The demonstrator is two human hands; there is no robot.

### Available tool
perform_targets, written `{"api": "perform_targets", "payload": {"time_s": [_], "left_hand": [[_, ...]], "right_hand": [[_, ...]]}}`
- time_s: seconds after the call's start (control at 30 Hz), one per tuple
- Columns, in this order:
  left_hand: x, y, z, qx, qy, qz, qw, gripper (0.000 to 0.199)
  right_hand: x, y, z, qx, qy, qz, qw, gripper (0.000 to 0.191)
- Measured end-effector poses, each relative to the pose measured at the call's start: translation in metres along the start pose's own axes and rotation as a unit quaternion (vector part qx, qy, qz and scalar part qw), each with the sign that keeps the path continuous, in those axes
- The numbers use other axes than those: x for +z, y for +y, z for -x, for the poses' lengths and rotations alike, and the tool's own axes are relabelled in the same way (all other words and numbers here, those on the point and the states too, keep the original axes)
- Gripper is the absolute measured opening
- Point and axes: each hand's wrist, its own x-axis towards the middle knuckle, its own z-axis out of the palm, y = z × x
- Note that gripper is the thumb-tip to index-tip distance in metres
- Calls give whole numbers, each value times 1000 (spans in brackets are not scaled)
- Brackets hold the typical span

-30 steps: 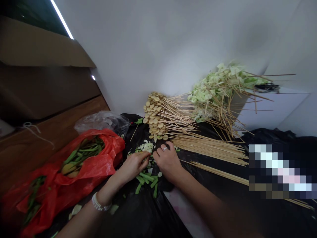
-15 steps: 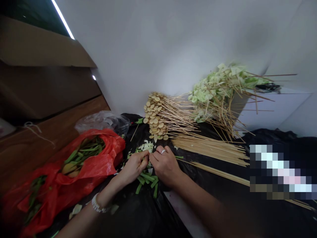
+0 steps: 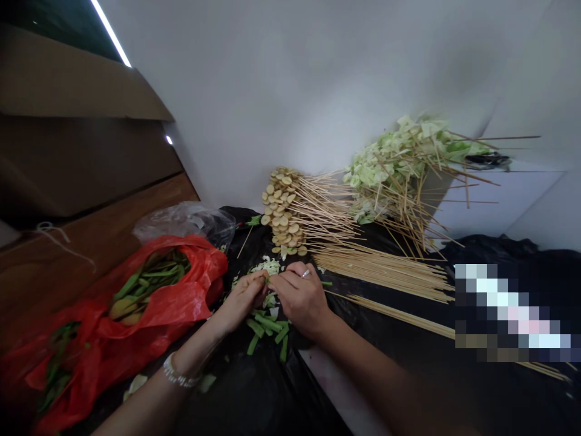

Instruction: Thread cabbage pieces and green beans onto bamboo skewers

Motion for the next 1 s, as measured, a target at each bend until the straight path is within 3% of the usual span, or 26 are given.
{"api": "perform_targets", "payload": {"time_s": [0.1,0.2,0.27,0.37,0.5,0.57,0.73,0.8,0.83,0.9,0.97,1.0], "left_hand": [[1,0,0,8,7,-14,1000,31],[-3,-6,-3,15,27,-38,999,28],[-8,-12,-6,14,56,-73,996,27],[-20,-17,-11,17,112,-149,982,24],[-26,-15,-11,27,164,-168,972,37],[-23,-11,-10,25,139,-137,980,37],[-11,-5,-5,10,7,-74,997,40],[-9,-5,-4,20,-19,-74,997,36],[-8,-5,-4,26,-26,-81,996,34],[-9,-6,-4,38,-29,-106,993,31],[-10,-7,-5,59,-20,-155,986,30],[-10,-7,-4,73,-15,-183,980,29]], "right_hand": [[1,0,-1,43,17,-77,996,21],[-2,6,-6,142,70,-176,972,18],[-8,16,-11,231,108,-239,937,17],[-15,32,-17,327,110,-346,873,19],[-14,41,-17,373,84,-466,798,27],[-11,38,-16,376,62,-499,778,30],[-3,27,-12,373,17,-543,752,32],[-2,25,-11,364,-3,-534,763,27],[-2,25,-11,352,-7,-511,784,22],[-5,25,-10,290,-3,-401,869,15],[-8,24,-9,171,-13,-220,960,20],[-10,23,-9,102,-30,-126,986,25]]}}
